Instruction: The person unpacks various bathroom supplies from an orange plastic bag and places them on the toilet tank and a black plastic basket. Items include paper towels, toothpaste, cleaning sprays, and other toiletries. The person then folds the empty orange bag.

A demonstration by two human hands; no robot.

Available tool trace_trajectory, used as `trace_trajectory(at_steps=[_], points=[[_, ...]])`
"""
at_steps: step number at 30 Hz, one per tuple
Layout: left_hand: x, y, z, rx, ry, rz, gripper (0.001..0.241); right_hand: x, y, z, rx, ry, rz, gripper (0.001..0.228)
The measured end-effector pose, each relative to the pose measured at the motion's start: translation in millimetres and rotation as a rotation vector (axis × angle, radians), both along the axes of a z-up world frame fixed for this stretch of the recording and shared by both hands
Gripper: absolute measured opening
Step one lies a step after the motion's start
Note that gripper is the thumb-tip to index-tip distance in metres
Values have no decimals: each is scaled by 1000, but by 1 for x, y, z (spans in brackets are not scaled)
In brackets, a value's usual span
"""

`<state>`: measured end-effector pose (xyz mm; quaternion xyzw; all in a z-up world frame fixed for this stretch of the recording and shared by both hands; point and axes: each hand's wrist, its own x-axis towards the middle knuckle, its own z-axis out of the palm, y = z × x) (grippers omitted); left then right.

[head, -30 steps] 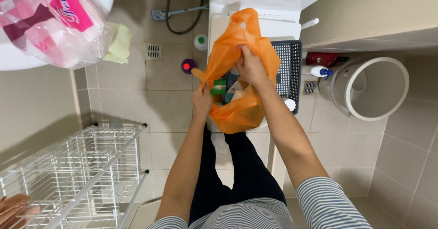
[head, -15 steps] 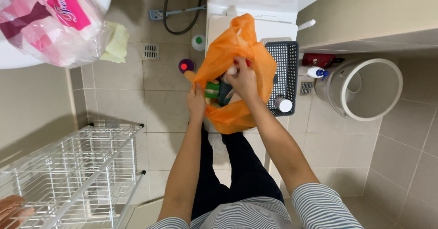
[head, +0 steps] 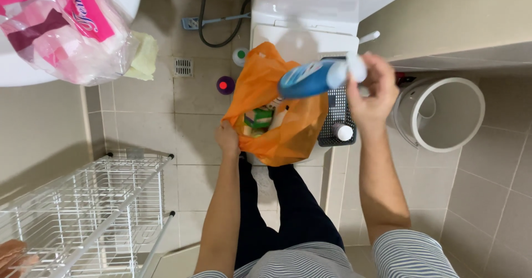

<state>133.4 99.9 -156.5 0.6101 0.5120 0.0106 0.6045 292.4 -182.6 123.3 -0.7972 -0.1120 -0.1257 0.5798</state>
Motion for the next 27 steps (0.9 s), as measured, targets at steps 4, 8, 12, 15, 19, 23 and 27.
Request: trace_trajectory(at_steps=[4, 8, 12, 15, 19, 23, 27], points=[[0, -3, 22, -18, 36, 69, 43, 41, -2, -31, -67, -91, -25, 40], [-12, -5, 31, -152, -12, 193, 33, 72, 10, -73, -311, -112, -126, 35], [-26, -7, 16, -113, -23, 210, 38, 95, 13, -127, -322, -28, -237, 34], [-35, -9, 8, -118, -145, 184, 35, 102, 21, -135, -321, -27, -265, 34], [-35, -10, 27, -126, -95, 138, 41, 110, 30, -114, -427, 80, -252, 34], [-28, -8, 45, -79, -73, 26, 42, 106, 32, -100, -532, 9, -202, 40], [-21, -10, 65, -27, -203, -79, 42, 79, 53, -75, -457, -253, -216, 24]])
